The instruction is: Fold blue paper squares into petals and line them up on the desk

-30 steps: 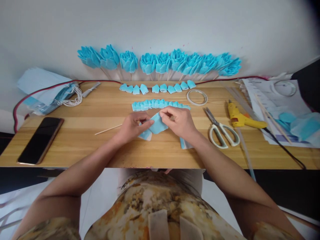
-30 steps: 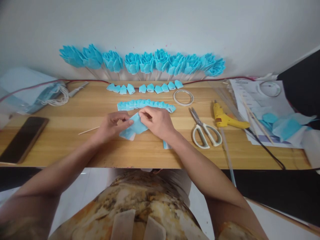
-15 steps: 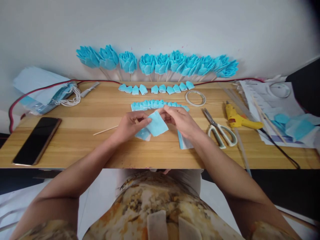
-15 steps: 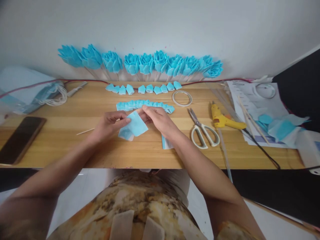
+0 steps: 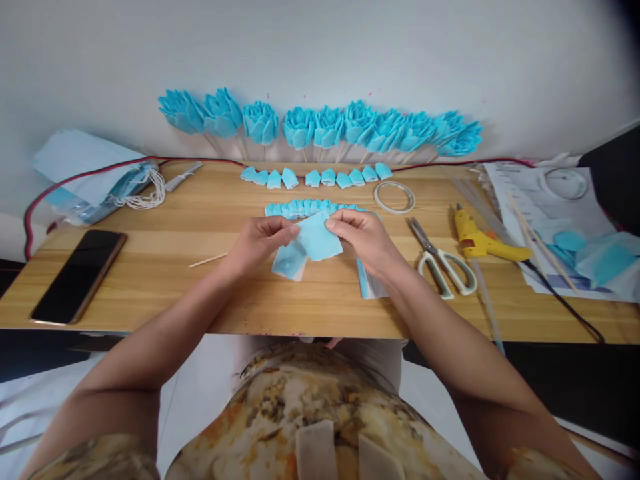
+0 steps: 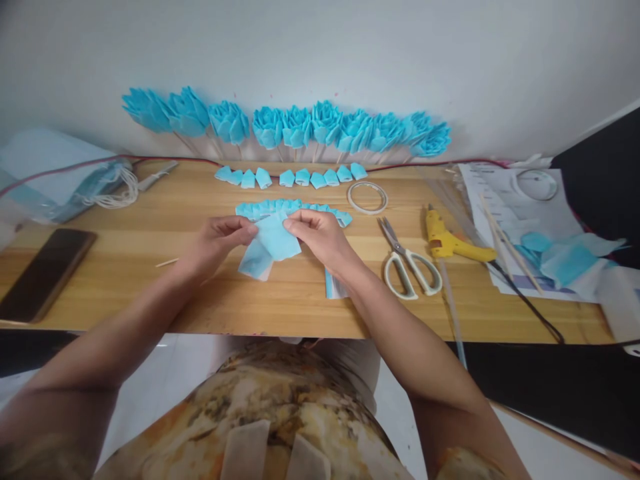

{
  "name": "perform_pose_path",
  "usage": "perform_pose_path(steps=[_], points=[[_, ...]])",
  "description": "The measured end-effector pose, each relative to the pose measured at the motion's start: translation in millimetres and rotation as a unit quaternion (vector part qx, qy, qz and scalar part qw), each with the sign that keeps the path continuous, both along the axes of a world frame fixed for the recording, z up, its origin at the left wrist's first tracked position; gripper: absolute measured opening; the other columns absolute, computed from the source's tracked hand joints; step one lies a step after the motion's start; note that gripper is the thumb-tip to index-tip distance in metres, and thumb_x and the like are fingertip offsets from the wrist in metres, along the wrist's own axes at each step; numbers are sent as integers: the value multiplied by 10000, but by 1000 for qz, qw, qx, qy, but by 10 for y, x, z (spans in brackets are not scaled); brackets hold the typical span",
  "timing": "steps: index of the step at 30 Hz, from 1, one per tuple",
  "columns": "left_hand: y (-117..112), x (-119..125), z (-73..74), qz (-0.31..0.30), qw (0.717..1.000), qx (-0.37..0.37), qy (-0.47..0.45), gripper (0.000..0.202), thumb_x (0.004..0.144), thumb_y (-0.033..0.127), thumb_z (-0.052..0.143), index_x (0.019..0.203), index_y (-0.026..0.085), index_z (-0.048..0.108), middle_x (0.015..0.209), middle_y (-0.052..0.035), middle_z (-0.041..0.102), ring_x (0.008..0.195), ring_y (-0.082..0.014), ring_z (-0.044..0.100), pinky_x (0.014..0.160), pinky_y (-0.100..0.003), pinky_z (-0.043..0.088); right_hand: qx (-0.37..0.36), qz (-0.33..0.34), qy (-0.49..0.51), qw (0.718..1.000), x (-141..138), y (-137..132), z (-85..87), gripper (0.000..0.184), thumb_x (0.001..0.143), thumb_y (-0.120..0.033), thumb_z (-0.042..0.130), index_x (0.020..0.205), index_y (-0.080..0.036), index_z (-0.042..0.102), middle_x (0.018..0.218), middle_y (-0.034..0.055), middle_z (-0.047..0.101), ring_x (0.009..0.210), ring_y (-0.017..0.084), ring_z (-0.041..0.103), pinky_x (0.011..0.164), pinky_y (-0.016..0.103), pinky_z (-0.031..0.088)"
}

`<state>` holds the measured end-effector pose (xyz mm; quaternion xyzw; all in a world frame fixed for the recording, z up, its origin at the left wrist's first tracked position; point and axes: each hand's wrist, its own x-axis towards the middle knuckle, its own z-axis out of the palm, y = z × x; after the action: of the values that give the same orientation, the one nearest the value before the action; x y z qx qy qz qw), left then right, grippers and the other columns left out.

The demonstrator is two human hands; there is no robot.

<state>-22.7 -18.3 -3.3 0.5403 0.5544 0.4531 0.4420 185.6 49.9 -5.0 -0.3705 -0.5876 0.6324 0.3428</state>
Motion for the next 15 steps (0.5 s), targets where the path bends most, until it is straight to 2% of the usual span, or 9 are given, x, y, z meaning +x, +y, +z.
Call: perform_pose_path(steps=[6,11,15], points=[[16,-29,-29,-11,999,31,-20,528,929,608,565,651,165,637,696,-33,598,712,-140,540,720,-285,450,-4,-7,16,1000,-5,12,-22,207,761,-379,758,693,-198,684,599,-55,537,586,85,452,581,245,350],[24,21,2,-24,998,-22,-49,372,737,521,799,730,172,669,704,0,620,663,-118,529,629,-252,433,-35,17,29,999,-21,2,-61,289,747,-473,795,699,-203,702,650,-30,624,622,103,541,617,249,442],[51,-7,-11,14,998,-10,-64,360,702,463,822,658,173,612,638,26,564,609,-94,470,591,-238,391,-48,34,44,997,1,18,-86,415,816,-615,707,746,-206,727,736,16,709,680,127,631,658,262,506]])
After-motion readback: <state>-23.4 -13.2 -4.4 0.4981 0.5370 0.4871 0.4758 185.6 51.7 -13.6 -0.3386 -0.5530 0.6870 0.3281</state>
